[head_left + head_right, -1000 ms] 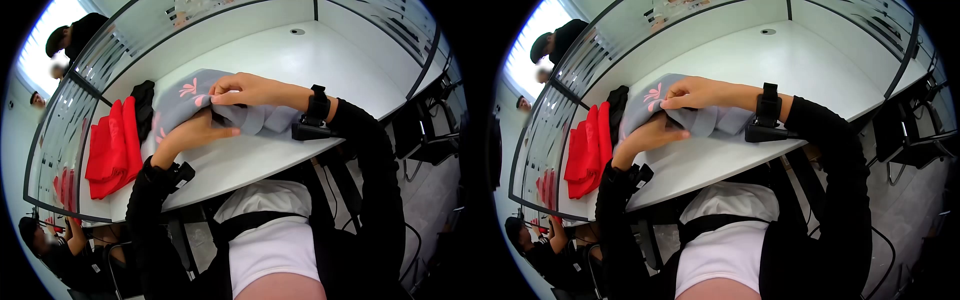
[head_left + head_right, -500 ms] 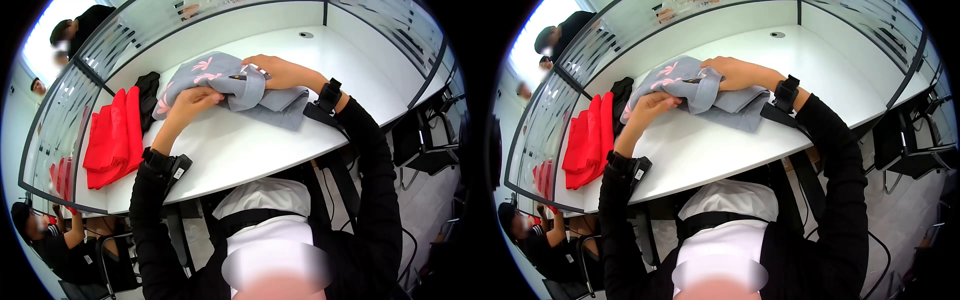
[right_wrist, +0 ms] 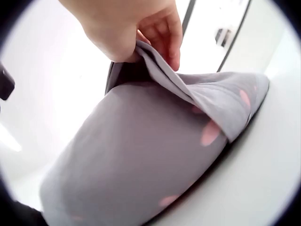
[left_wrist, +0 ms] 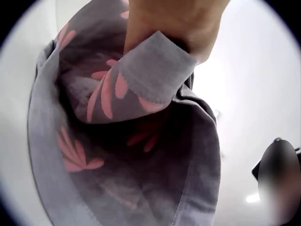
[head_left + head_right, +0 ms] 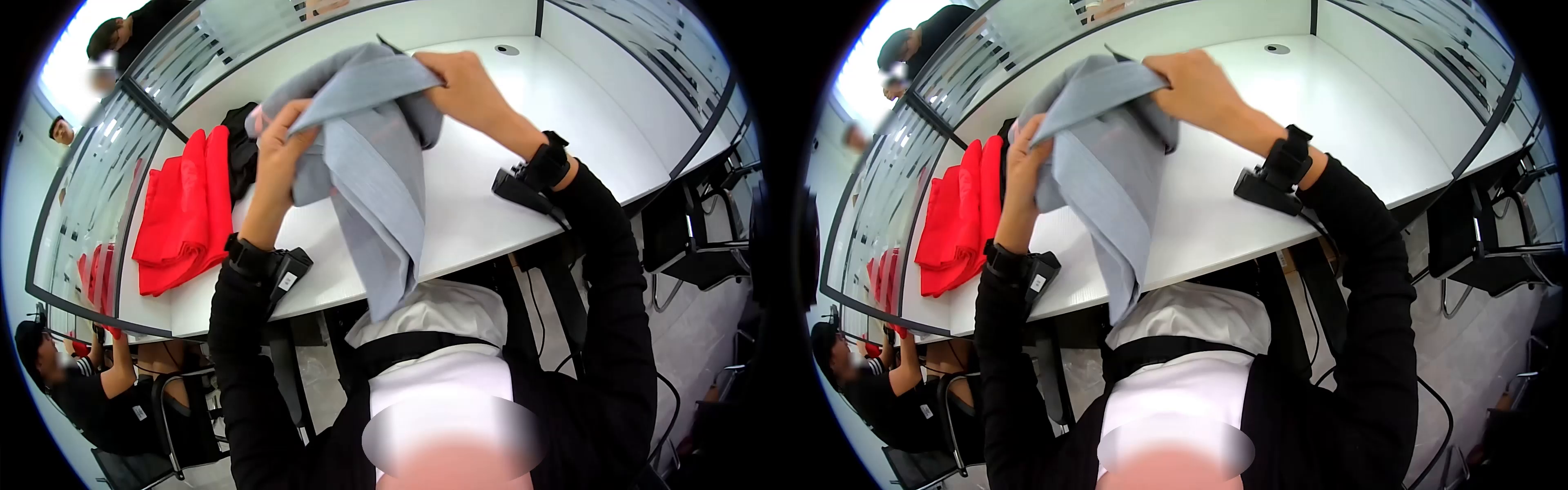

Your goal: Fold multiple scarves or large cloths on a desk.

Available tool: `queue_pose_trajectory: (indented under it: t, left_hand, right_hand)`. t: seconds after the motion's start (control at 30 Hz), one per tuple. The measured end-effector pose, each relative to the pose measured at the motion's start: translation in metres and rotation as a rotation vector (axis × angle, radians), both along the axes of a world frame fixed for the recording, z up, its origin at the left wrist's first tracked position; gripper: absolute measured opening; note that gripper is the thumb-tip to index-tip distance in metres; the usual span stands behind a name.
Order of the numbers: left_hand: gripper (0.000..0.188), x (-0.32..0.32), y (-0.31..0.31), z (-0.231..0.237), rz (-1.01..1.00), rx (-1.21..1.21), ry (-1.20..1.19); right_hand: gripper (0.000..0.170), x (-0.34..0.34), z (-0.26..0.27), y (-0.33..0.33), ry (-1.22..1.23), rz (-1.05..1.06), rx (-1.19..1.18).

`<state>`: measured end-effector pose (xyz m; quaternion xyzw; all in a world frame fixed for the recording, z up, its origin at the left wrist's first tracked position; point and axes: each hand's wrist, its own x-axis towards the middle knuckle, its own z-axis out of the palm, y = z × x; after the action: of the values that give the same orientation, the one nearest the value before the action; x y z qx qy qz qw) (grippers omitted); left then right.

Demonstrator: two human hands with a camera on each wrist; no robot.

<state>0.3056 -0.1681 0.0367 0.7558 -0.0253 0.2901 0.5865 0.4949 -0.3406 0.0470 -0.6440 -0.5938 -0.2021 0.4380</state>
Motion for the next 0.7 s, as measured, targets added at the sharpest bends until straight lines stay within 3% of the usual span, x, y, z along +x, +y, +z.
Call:
queue_pose_trajectory:
  t: [0.1, 0.17, 0.2, 0.33, 0.37, 0.4, 0.43, 0.5, 0.53, 0.63, 0.67, 0.7]
  left_hand:
    - [0.025, -0.002, 0.017, 0.002, -0.033, -0.248, -0.017]
    - [0.029, -0.002, 0.026, -0.001, 0.036, -0.366, -0.008]
    - [0.035, -0.005, 0.037, -0.008, -0.075, -0.098, -0.096]
    - [0.030, -0.019, 0.030, -0.011, 0.276, 0.322, -0.130]
    - [0.028, -0.017, 0.039, -0.003, 0.195, 0.263, 0.076]
    - [0.026, -0.016, 0.047, 0.012, 0.110, 0.203, 0.282]
    - [0.024, -0.015, 0.048, 0.026, 0.020, 0.141, 0.486]
    - [0.021, -0.028, 0.032, 0.056, 0.193, 0.469, 0.652]
    - [0.020, -0.029, 0.042, 0.061, 0.319, 0.663, 0.576]
    - [0.013, -0.044, 0.029, 0.111, 0.571, 0.890, 0.415]
    - [0.018, -0.048, 0.043, 0.120, 0.704, 1.106, 0.194]
    - [0.022, -0.051, 0.060, 0.131, 0.831, 1.281, -0.010]
  right_hand:
    - [0.020, 0.006, 0.011, -0.007, -0.246, -0.165, 0.144]
    - [0.021, 0.013, 0.006, -0.005, -0.195, -0.196, 0.055]
    - [0.021, 0.017, 0.002, -0.001, -0.159, -0.211, 0.005]
    - [0.021, 0.048, -0.017, 0.007, 0.024, -0.120, -0.189]
    - [0.023, 0.056, -0.019, 0.007, 0.077, -0.118, -0.258]
    - [0.028, 0.067, -0.023, 0.011, -0.060, -0.125, -0.132]
    - [0.027, 0.078, -0.025, 0.011, -0.118, -0.189, -0.175]
    - [0.026, 0.072, 0.003, 0.002, -0.237, -0.310, -0.268]
    - [0.019, 0.066, 0.021, -0.003, -0.148, -0.278, -0.344]
    - [0.010, 0.078, 0.082, -0.009, -0.225, 0.088, -0.211]
    - [0.015, 0.077, 0.101, -0.018, 0.057, 0.235, -0.253]
    - [0.015, 0.072, 0.117, -0.025, 0.121, 0.285, -0.234]
